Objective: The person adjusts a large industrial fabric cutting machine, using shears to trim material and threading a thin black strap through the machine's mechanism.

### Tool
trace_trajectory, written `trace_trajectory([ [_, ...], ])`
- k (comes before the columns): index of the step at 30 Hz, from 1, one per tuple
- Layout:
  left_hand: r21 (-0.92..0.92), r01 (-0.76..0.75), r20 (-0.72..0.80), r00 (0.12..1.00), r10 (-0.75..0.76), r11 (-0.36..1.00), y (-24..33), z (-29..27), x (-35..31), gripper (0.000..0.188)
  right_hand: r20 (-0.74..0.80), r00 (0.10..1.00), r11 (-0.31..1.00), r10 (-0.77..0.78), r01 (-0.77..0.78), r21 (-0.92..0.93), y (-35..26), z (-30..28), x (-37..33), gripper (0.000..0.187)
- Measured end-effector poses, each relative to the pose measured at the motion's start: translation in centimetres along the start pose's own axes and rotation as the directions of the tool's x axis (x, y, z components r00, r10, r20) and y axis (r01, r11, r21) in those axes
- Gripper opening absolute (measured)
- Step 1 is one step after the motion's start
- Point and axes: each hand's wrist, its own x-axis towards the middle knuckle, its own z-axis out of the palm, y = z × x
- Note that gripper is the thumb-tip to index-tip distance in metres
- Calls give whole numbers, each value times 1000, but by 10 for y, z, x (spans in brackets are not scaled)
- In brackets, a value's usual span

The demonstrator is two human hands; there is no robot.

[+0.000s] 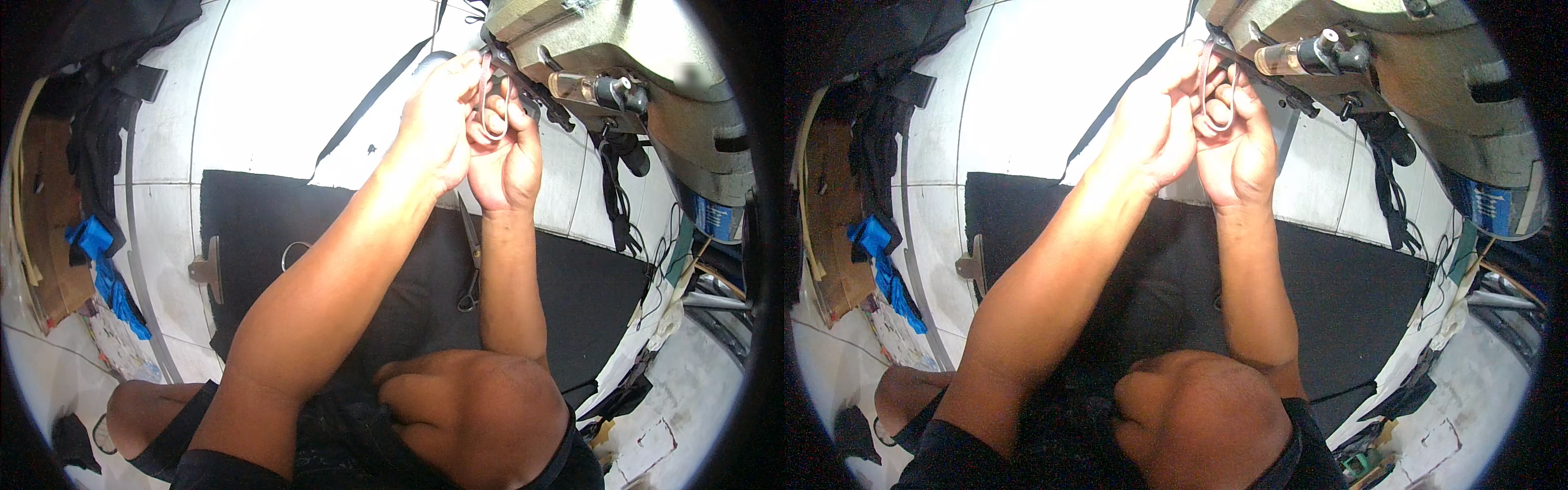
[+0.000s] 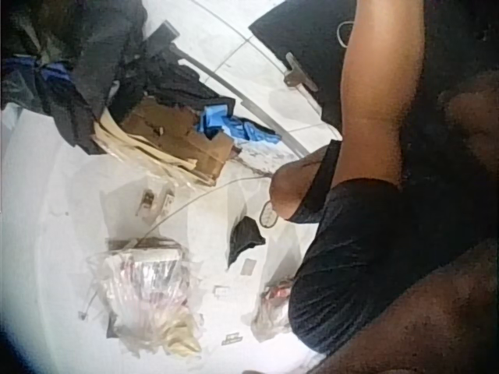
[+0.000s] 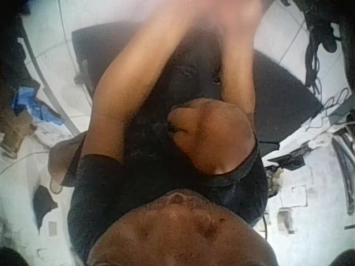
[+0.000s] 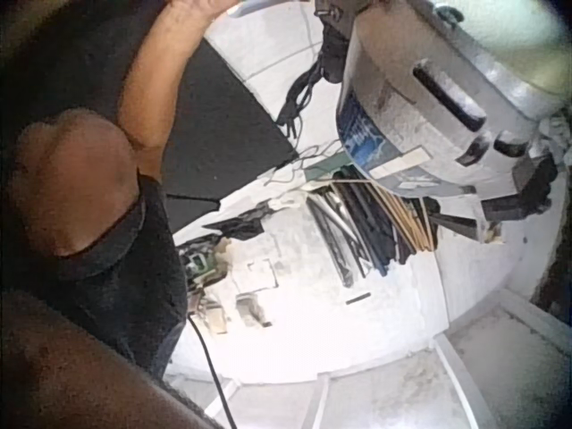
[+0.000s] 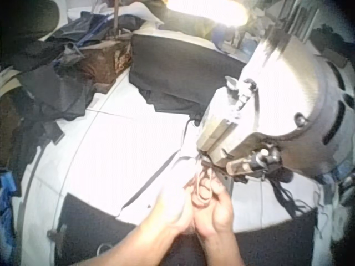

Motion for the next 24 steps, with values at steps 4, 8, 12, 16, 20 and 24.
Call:
trace_trajectory([
  [4, 31, -43, -31, 999, 44, 999, -2, 5, -3, 29, 0, 999, 996, 38, -38, 86, -3, -3, -6, 27],
  [8, 91, -14, -76, 997, 21, 996, 3, 4, -5, 30, -16, 989, 981, 150, -146, 127, -12, 0, -9, 30],
  [12, 75, 50, -23, 999, -48, 996, 2, 5, -5, 30, -127, 990, 994, 58, -69, -81, -12, 1, -12, 27],
  [16, 112, -13, -3, 1000, 14, 994, -3, 6, -3, 30, -234, 959, 858, -163, 21, -513, -7, 14, -15, 19],
  [20, 186, -25, -90, 995, 42, 982, -4, 10, -5, 29, -328, 928, 891, -174, 7, -454, -19, 15, -9, 19],
  [24, 86, -48, -46, 998, 52, 995, -5, 11, -7, 31, -358, 916, 910, -180, 16, -415, -16, 14, -10, 20],
])
